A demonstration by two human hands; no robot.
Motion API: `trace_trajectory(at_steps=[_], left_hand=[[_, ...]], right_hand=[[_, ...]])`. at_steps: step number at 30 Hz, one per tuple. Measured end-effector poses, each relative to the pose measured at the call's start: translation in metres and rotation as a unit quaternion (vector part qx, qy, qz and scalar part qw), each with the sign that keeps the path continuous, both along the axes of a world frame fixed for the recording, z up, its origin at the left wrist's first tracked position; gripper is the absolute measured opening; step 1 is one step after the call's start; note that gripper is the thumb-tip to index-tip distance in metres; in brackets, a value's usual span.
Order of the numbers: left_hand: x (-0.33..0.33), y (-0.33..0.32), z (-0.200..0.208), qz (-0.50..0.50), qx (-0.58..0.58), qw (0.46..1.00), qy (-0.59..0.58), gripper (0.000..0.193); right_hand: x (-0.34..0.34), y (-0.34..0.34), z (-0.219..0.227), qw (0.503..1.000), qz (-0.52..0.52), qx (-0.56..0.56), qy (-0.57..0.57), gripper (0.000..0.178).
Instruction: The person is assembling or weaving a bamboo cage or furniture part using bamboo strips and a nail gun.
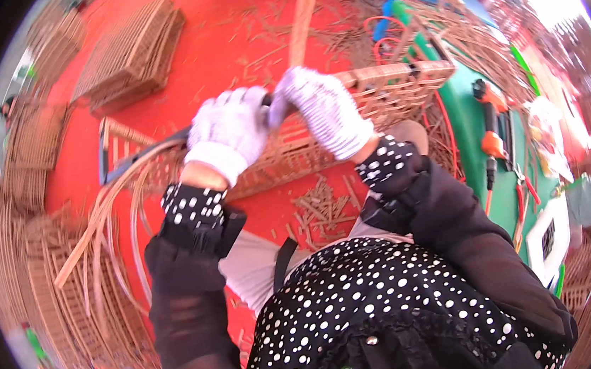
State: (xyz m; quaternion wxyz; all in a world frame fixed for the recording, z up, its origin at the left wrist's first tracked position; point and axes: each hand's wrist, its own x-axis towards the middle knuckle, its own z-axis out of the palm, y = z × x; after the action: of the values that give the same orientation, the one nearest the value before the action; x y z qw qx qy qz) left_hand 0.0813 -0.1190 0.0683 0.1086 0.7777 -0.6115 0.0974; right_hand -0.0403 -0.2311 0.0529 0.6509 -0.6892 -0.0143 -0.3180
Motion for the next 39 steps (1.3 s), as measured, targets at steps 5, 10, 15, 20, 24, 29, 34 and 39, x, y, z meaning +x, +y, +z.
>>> trace_trajectory(at_steps=[5, 10, 15, 20, 24, 29, 34, 39], left_hand=[[0.006, 0.014, 0.024, 0.047, 0.101, 0.989, 0.092, 0.037], [0.002, 0.007, 0.017, 0.025, 0.176, 0.981, 0.075, 0.063], [-0.004, 0.021, 0.012, 0.042, 0.086, 0.991, 0.088, 0.068], [0.003, 0.013, -0.007, 0.008, 0.018, 0.998, 0.067, 0.069], [0.01, 0.013, 0.001, 0.034, 0.011, 0.999, 0.026, 0.067], [0.016, 0.003, -0.005, 0.094, 0.012, 0.995, -0.028, 0.063], [0.017, -0.012, -0.012, 0.087, 0.023, 0.994, -0.055, 0.064], [0.013, -0.018, 0.0, 0.126, 0.026, 0.991, -0.034, 0.067]], right_hand=[[0.01, 0.019, 0.013, 0.997, -0.003, 0.071, 0.027, 0.033], [0.007, 0.014, 0.037, 0.878, 0.126, 0.463, 0.008, 0.046], [-0.011, 0.018, 0.063, 0.9, 0.022, 0.435, 0.029, 0.045], [-0.028, 0.016, 0.064, 0.924, 0.101, 0.368, 0.035, 0.043], [0.004, 0.013, 0.071, 0.951, 0.154, 0.256, 0.084, 0.042], [0.053, 0.017, 0.074, 0.967, 0.004, 0.223, 0.124, 0.036], [0.048, -0.008, 0.071, 0.94, 0.072, 0.303, 0.139, 0.037], [0.053, -0.009, 0.082, 0.944, 0.052, 0.297, 0.136, 0.036]])
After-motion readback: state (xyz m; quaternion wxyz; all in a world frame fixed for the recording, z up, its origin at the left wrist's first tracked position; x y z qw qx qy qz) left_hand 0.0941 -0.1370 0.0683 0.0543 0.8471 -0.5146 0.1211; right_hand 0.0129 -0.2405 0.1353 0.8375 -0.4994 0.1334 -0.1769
